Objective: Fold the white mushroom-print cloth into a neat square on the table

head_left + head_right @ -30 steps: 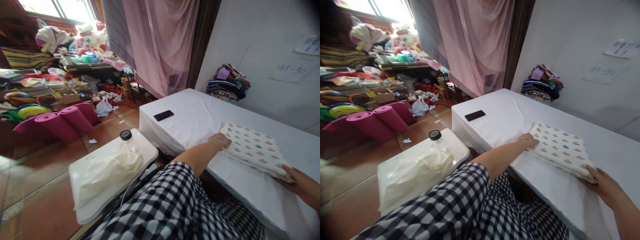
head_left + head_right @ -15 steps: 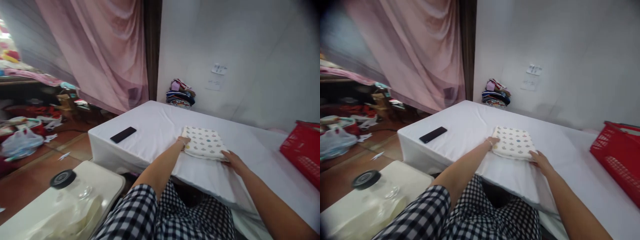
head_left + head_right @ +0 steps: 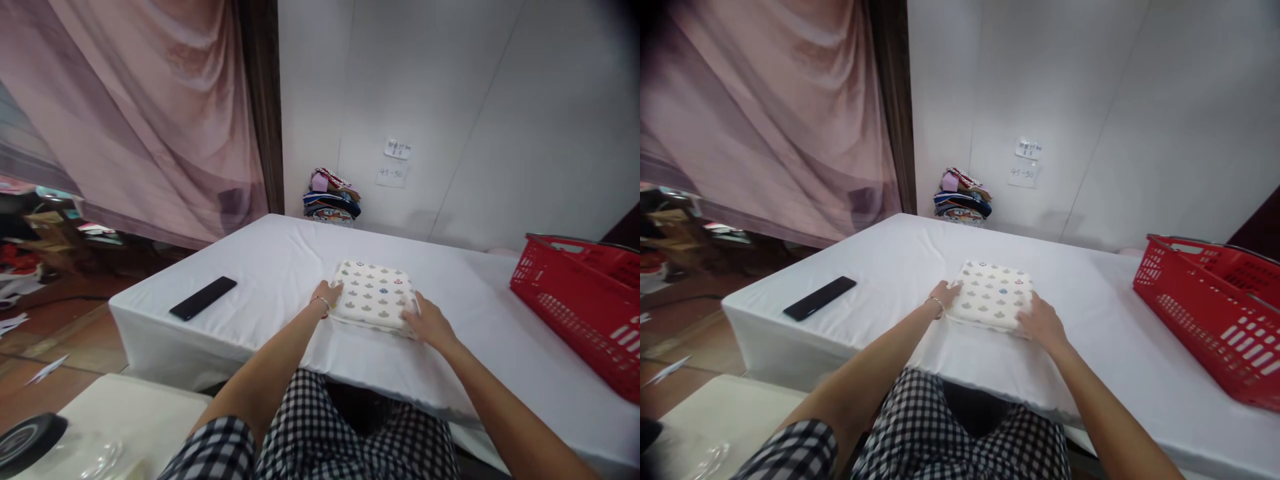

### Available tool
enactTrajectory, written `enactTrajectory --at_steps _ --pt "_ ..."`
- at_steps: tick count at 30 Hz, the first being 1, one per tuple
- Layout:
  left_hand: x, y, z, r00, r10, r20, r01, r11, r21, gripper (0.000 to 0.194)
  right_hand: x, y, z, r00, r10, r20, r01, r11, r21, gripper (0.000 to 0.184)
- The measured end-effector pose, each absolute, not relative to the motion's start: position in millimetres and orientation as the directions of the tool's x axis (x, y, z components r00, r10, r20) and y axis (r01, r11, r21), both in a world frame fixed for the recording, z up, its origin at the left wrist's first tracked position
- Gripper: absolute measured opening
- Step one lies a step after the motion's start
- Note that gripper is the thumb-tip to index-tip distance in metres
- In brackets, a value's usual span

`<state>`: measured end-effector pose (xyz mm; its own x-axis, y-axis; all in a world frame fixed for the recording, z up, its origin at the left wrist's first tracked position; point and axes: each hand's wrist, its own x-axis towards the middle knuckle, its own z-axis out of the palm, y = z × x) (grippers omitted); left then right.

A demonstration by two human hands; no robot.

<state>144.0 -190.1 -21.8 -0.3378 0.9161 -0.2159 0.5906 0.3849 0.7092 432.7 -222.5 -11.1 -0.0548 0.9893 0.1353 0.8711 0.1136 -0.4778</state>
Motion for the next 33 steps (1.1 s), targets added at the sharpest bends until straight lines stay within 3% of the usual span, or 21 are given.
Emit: enactTrajectory --at_steps 3,6,9,12,15,25,33 --pt "149 -197 -20 -0.337 0.934 -0.117 0.656 0.322 0.682 0.056 409 -220 -8 -0.273 0.914 0.300 0.871 0.368 -0.326 0.063" --pt "156 -202 -20 -0.236 0.966 0.109 0.821 0.138 0.553 0.056 387 -222 -16 -0.431 0.885 0.176 0.863 0.461 -0.206 0.061" --pt "159 -208 -24 -0.070 0.990 0.123 0.907 0.011 0.422 0.054 379 -226 -27 -0.484 0.875 0.026 0.866 0.483 -0.127 0.065" --pt "159 -212 -30 -0.024 0.998 0.050 0.919 0.002 0.395 0.048 382 -229 -27 -0.496 0.868 -0.028 0.864 0.489 -0.120 0.068" --pt "158 -214 -33 -0.038 0.995 0.094 0.923 -0.001 0.385 0.048 379 -228 -15 -0.487 0.871 -0.060 0.867 0.474 -0.153 0.062" --pt "159 -212 -42 -0.068 0.991 0.112 0.924 0.021 0.382 0.052 297 -167 1 -0.505 0.863 0.013 0.844 0.497 -0.201 0.054" --pt "156 -214 -47 -0.076 0.985 0.155 0.926 0.012 0.377 0.051 251 -106 -14 -0.436 0.898 0.054 0.887 0.439 -0.143 0.049"
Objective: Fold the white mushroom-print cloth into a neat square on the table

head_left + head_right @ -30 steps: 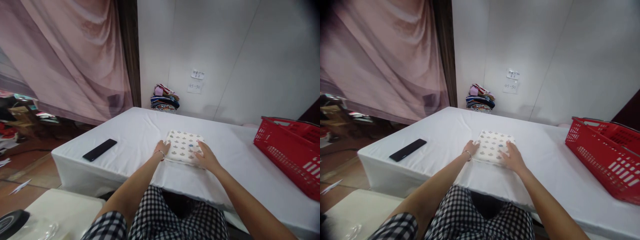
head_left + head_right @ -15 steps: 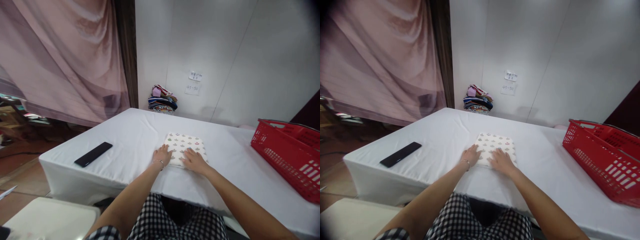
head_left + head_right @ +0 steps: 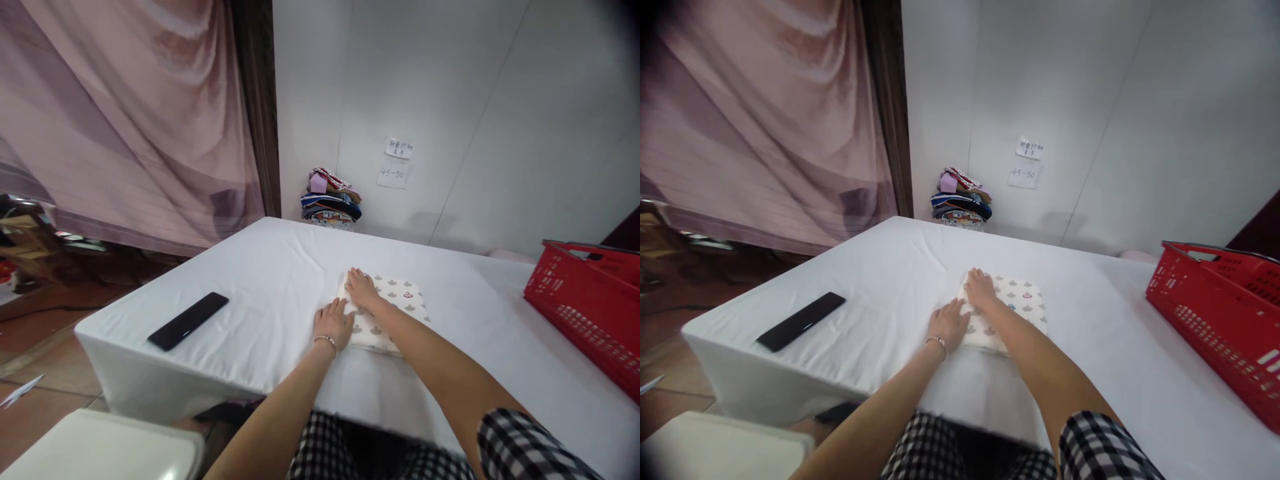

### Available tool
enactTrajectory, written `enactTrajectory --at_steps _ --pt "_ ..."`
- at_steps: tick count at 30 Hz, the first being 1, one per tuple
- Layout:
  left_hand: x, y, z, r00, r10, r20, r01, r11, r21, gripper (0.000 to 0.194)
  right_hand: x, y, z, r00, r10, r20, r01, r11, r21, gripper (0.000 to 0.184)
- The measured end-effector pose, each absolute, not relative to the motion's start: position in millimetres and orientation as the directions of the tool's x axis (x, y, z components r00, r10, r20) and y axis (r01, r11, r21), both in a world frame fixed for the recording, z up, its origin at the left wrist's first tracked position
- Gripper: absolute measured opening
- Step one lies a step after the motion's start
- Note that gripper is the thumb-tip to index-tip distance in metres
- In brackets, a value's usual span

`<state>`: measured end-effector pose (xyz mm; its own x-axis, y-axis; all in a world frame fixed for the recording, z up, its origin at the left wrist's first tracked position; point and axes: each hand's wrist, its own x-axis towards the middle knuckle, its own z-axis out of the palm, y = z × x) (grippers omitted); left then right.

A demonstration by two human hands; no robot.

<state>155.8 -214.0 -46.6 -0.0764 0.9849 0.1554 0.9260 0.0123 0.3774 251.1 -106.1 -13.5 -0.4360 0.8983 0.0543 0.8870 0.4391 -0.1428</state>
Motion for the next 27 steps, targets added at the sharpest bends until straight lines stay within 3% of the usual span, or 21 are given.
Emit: enactTrajectory --at_steps 5,13,24,27 --pt "154 -212 -49 -0.086 0.985 0.150 0.915 0.018 0.404 0.053 242 -92 -24 -0.454 0.890 -0.031 0.886 0.448 -0.120 0.057" --pt "153 -211 -51 -0.092 0.983 0.156 0.896 0.013 0.444 0.052 241 -94 -22 -0.447 0.893 -0.038 0.887 0.438 -0.146 0.058" --pt "150 -209 -51 -0.086 0.985 0.150 0.881 0.005 0.474 0.051 290 -165 -13 -0.550 0.835 -0.013 0.812 0.530 -0.243 0.041" --pt "147 -207 -53 -0.076 0.986 0.146 0.877 -0.004 0.481 0.051 329 -196 -10 -0.475 0.880 0.029 0.855 0.468 -0.223 0.035"
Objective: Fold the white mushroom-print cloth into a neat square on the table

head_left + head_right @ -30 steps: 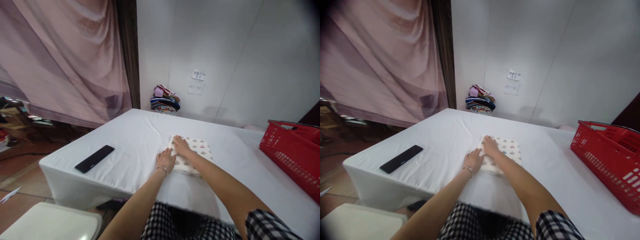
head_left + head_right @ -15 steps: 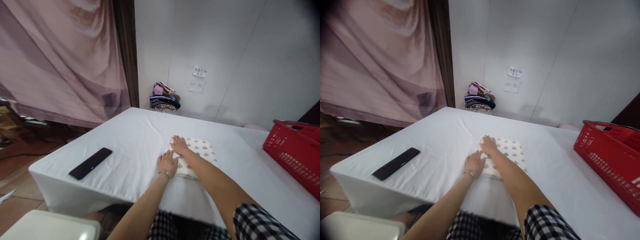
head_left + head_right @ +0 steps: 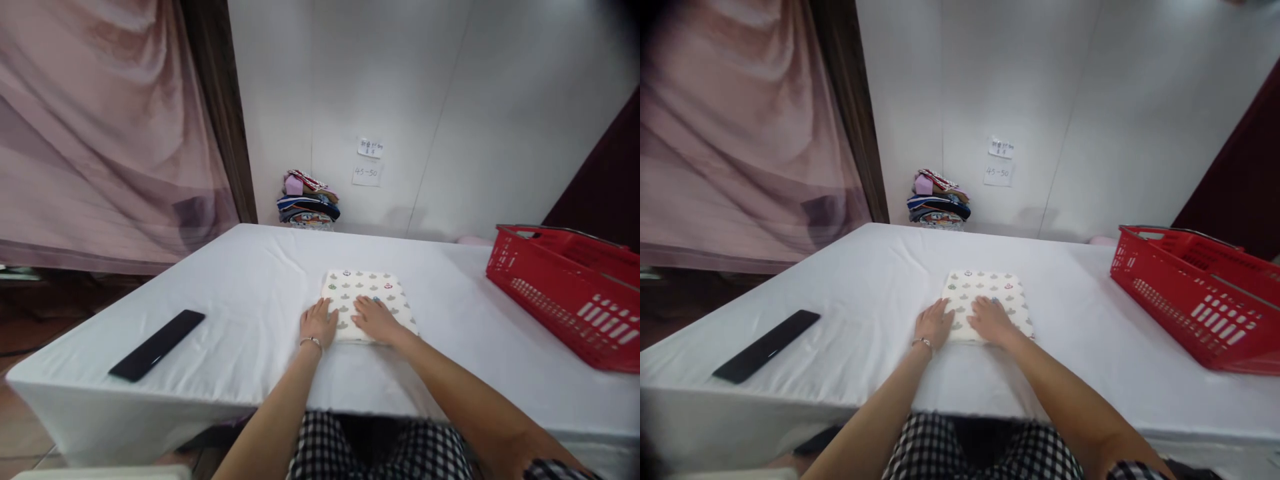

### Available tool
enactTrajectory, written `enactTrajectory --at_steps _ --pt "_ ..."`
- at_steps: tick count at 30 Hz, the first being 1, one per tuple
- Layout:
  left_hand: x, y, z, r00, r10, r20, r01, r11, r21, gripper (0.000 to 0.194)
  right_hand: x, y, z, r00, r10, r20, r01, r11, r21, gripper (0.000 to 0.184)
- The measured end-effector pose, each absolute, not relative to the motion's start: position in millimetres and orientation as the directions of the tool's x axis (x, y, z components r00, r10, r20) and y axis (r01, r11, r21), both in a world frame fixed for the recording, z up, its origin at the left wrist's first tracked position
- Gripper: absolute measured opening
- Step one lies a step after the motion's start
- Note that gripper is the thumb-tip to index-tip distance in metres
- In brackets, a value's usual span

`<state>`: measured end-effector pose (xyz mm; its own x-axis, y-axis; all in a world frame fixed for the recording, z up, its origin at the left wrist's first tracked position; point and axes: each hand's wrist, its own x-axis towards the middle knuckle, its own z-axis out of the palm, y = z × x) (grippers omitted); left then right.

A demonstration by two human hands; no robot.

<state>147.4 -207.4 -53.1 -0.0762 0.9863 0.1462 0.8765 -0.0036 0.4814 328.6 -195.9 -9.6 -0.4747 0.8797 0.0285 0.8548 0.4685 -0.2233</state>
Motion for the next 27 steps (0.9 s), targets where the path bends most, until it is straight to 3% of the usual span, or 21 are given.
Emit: enactTrajectory --at_steps 3,6,9,11,13,17,27 --pt "144 -206 -54 -0.063 0.988 0.143 0.863 -0.018 0.505 0.049 372 -218 -12 -0.311 0.948 0.075 0.923 0.320 -0.213 0.036" --pt "142 -209 -53 -0.056 0.987 0.150 0.851 -0.032 0.524 0.048 408 -232 -23 -0.183 0.977 0.113 0.931 0.209 -0.298 0.044" --pt "143 -219 -49 -0.054 0.977 0.205 0.870 -0.055 0.490 0.049 428 -243 -36 -0.150 0.983 0.104 0.891 0.180 -0.418 0.052" --pt "144 -229 -45 0.032 0.954 0.298 0.895 -0.160 0.417 0.049 435 -251 -43 -0.170 0.978 0.117 0.872 0.205 -0.444 0.055" --pt "141 -240 -42 0.204 0.909 0.364 0.894 -0.325 0.309 0.048 440 -256 -47 -0.240 0.959 0.153 0.866 0.283 -0.413 0.056" --pt "128 -251 -40 0.468 0.819 0.332 0.835 -0.533 0.138 0.048 448 -258 -53 -0.367 0.906 0.211 0.868 0.415 -0.273 0.055" --pt "126 -241 -33 0.538 0.791 0.291 0.831 -0.555 -0.028 0.058 444 -245 -53 -0.436 0.872 0.223 0.892 0.451 -0.021 0.067"
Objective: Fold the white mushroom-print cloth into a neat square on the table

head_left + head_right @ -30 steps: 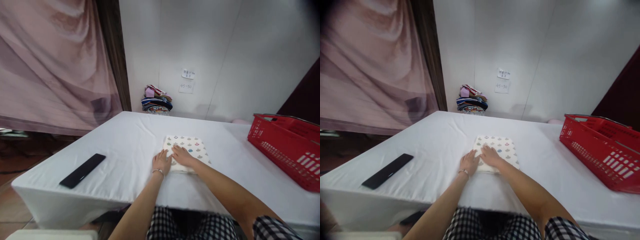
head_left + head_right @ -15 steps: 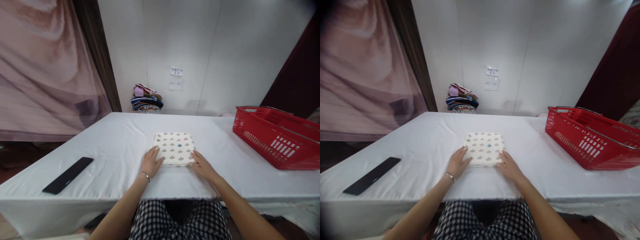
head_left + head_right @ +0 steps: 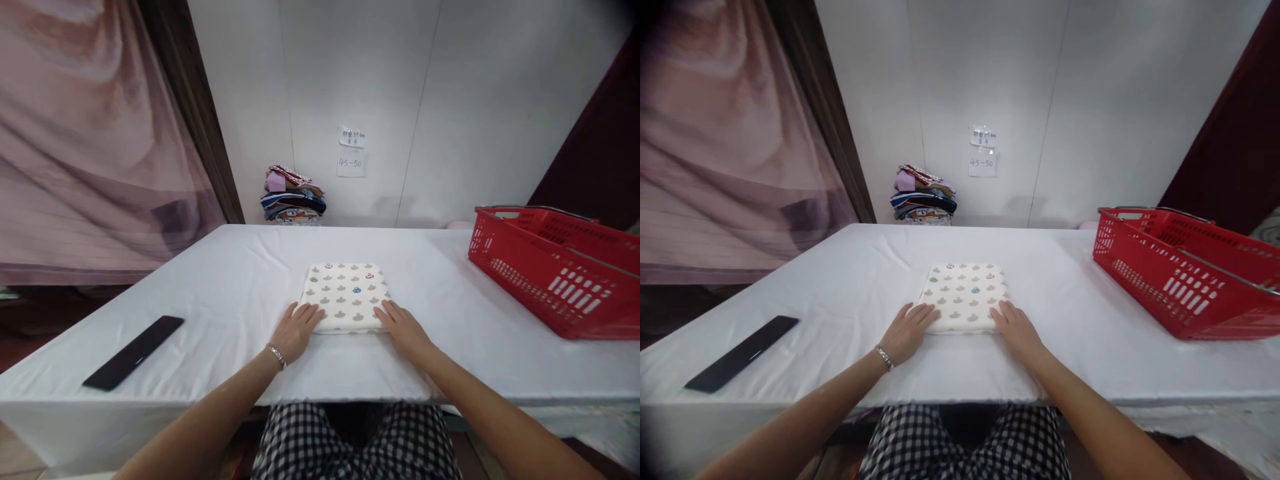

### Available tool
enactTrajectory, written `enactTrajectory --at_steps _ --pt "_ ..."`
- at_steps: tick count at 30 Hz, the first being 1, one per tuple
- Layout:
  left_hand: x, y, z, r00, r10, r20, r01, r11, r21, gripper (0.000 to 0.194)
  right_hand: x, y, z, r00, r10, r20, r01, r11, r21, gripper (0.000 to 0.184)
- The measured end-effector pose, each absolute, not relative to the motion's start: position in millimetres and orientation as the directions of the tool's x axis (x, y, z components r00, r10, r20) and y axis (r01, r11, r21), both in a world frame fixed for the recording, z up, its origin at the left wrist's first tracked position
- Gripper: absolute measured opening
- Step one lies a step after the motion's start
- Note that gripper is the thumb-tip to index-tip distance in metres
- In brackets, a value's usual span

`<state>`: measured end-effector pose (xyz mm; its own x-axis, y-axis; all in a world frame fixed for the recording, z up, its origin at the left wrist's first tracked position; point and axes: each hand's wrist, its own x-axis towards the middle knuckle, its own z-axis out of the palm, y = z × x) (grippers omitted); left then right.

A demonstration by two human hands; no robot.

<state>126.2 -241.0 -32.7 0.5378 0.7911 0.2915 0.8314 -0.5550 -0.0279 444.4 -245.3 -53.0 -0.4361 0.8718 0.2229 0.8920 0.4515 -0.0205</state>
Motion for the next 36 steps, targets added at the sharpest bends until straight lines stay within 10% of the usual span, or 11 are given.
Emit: enactTrajectory --at_steps 15,28,36 --pt "133 -249 -29 0.437 0.851 0.292 0.867 -0.485 0.116 0.062 455 -221 5 -0.439 0.814 0.381 0.790 0.552 -0.267 0.044" --pt "129 -233 -7 0.373 0.761 0.531 0.895 -0.446 0.010 0.059 451 -203 19 -0.343 0.763 0.548 0.581 0.631 -0.514 0.034" --pt "109 -226 88 0.032 0.680 0.733 0.712 -0.530 0.461 0.054 441 -204 85 -0.043 0.864 0.502 0.121 0.503 -0.856 0.046"
